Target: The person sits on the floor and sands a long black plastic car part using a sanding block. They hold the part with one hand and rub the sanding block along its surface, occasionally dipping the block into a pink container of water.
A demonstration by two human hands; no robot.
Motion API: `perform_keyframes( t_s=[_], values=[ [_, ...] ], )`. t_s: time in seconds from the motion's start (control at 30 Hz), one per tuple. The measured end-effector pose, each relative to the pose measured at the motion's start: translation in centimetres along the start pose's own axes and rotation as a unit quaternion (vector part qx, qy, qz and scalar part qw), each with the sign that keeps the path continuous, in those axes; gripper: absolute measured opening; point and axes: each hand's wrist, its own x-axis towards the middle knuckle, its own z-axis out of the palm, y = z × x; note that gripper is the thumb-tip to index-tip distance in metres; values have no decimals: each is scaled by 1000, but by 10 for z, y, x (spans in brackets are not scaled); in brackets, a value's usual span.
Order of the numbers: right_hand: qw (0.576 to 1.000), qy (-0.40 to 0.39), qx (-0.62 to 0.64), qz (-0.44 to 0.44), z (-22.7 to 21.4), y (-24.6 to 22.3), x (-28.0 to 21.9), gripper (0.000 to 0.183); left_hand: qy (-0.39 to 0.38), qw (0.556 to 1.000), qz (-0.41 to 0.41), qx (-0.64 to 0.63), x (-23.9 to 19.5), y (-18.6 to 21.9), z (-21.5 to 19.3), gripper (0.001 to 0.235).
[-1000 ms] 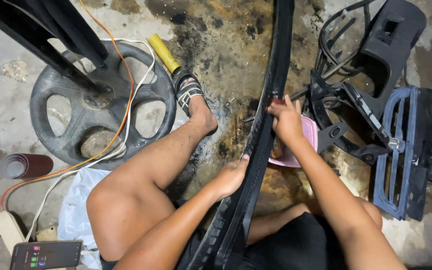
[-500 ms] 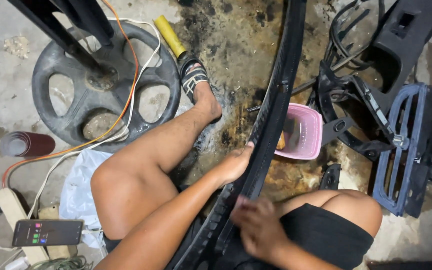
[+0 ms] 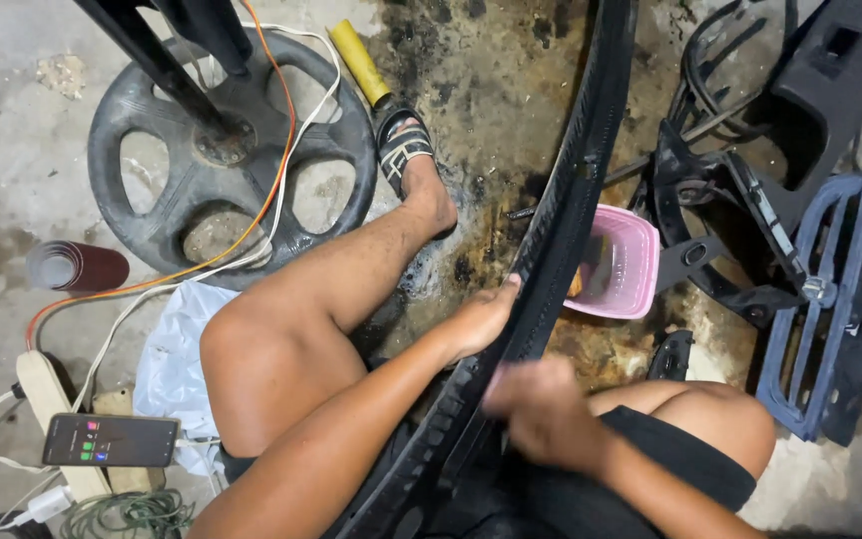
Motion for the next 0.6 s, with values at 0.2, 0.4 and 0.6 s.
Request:
perform_keyframes(
  t_s=[0.2, 0.4, 0.6],
  values=[
    [998, 15, 42, -45, 2, -17, 1, 26, 8, 1000, 25, -8, -5, 0, 1, 85],
    [996, 70, 42, 33, 6, 25, -10, 37, 32, 999, -1, 9, -7, 3, 9, 84],
    [998, -9, -59, -35, -1, 62, -11, 46, 3, 1000, 26, 9, -7, 6, -1, 86]
  ],
)
